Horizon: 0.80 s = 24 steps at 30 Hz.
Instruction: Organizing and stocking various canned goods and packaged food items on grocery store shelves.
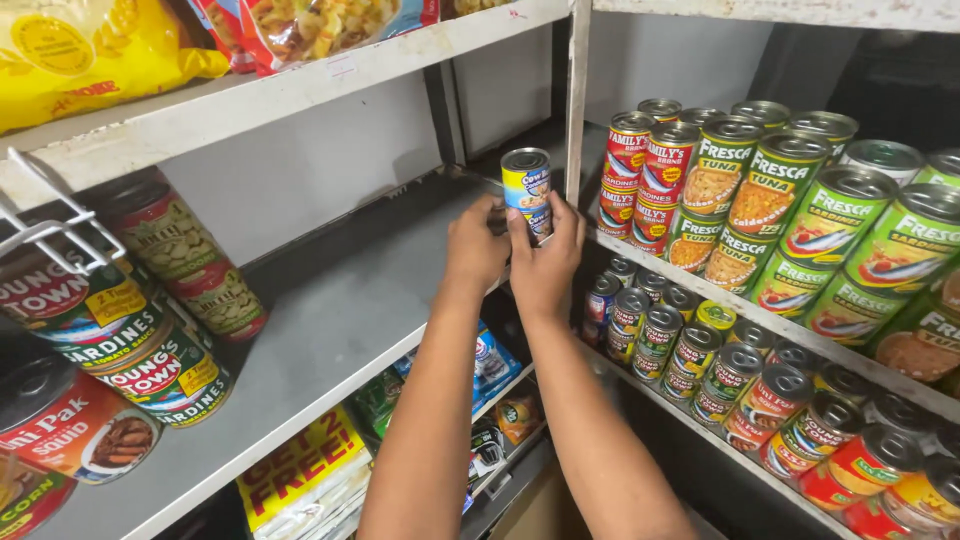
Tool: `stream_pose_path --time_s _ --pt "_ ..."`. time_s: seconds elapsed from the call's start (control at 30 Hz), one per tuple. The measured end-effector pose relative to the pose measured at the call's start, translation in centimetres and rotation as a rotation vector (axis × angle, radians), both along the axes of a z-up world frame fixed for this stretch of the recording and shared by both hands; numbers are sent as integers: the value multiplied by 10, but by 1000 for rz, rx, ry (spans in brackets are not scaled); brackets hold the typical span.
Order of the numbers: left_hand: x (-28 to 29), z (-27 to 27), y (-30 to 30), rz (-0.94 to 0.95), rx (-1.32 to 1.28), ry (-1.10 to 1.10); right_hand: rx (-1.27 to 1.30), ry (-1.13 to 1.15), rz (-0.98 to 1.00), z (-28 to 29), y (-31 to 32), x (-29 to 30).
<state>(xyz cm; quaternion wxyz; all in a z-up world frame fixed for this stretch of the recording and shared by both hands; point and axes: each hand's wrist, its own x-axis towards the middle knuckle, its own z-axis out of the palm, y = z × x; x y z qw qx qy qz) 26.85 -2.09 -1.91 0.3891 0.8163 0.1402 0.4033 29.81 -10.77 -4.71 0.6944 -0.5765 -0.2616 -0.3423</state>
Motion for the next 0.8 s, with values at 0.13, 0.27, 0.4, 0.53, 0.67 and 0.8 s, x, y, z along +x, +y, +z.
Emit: stream_pose_path --time_s 0.13,0.27,0.4,0.53,0.67,0.8 --pt "-9 8 -12 -2 -7 8 -5 10 -68 -5 -3 3" --pt "-9 7 -7 -31 10 6 28 9 20 -4 -1 9" --pt "-4 4 -5 -97 -27 28 83 59 121 -3 -5 14" --pt "-6 5 -5 -159 -64 3 -96 -112 -293 -16 -6 12" --pt "-5 2 -4 -161 -51 62 37 106 -48 -18 -11 10" --pt "3 -9 0 -101 39 -3 -40 96 -65 -20 -21 4"
